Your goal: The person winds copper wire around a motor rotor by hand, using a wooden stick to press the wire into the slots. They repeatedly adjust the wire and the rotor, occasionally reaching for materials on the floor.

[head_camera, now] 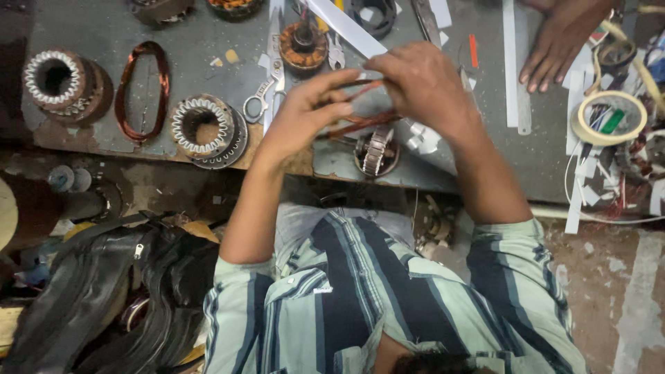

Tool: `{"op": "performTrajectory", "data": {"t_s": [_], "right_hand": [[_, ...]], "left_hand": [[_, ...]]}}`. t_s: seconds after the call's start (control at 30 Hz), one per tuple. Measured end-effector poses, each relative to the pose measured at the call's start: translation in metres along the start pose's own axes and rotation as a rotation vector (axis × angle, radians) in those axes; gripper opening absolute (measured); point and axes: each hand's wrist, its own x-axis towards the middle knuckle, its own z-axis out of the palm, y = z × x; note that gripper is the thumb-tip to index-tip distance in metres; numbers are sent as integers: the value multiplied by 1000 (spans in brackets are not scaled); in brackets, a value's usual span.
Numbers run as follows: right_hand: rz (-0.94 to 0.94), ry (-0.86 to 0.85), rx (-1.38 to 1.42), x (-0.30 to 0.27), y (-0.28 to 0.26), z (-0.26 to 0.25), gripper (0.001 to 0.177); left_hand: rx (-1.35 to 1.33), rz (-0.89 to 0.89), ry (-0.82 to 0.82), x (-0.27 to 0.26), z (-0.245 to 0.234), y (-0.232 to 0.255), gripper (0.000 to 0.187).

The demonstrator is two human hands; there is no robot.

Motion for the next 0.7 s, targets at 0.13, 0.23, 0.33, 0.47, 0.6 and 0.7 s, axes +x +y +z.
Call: {"op": "performTrajectory", "data": {"t_s": [0.13,0.23,0.33,0.47,0.6,0.7], "right_hand": [[-38,-88,438,7,10,-13,24],[156,-93,1241,1,12,1,26],[414,-56,1668,-7,20,9,22],[461,31,1798,-14,22,6,27],[453,202,1485,-20,7,3,23],[440,297,1309,-26,0,1,22]], "left_hand": [[-490,8,19,-34,-11,-22,65],[-802,134,0,-39,0,-50,62],[-981,131,-30,-38,6,-66,59],[-837,6,-69,-36,2,-61,58],[-392,69,59,-44,3,-35,61],[397,436,493,-56,11,-10,43]]}}
